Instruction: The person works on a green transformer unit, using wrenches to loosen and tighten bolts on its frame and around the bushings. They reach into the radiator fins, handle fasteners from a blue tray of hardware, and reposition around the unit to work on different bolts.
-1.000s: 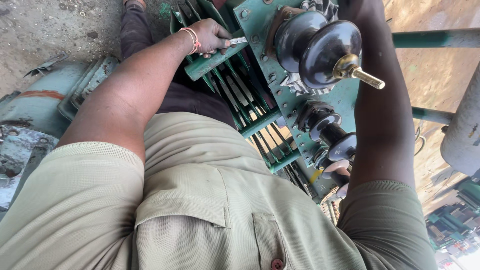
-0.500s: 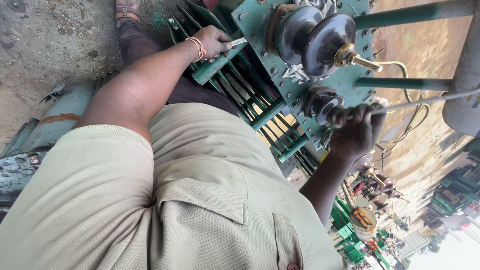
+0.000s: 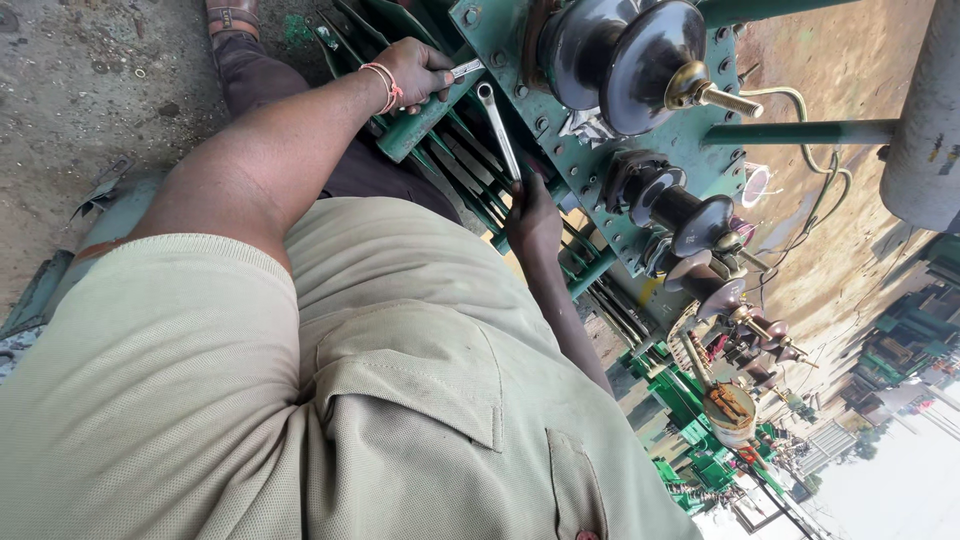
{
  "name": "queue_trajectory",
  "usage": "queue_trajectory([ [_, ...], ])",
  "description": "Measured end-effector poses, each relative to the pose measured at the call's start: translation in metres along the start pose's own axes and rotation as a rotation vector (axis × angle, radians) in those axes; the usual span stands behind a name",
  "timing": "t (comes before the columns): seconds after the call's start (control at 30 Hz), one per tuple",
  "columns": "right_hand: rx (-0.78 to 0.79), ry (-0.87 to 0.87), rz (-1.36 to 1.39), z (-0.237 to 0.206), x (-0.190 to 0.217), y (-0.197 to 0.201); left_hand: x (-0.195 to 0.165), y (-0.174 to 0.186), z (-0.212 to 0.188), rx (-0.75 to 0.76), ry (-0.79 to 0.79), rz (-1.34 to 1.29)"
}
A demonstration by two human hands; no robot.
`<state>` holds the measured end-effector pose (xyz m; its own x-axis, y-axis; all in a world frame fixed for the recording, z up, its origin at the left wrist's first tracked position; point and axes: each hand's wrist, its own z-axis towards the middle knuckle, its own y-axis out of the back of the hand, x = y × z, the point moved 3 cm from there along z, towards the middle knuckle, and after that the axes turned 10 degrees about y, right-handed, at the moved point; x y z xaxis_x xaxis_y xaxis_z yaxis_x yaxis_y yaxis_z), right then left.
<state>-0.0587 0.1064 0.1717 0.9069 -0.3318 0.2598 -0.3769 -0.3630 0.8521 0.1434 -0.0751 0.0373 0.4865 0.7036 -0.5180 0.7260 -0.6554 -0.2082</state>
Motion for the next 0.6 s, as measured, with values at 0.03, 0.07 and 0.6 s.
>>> queue_trajectory([
  [0.03, -0.007, -0.030, 0.085, 0.008, -0.001, 0.000, -0.001, 0.000, 0.000, 0.002, -0.013, -0.010],
  [0.07, -0.012, -0.059, 0.169, 0.015, -0.001, 0.001, -0.002, 0.000, 0.000, 0.005, -0.025, -0.022],
  [0.6, 0.053, 0.051, 0.361, 0.063, -0.038, -0.005, -0.001, 0.003, 0.000, -0.003, -0.031, -0.025],
])
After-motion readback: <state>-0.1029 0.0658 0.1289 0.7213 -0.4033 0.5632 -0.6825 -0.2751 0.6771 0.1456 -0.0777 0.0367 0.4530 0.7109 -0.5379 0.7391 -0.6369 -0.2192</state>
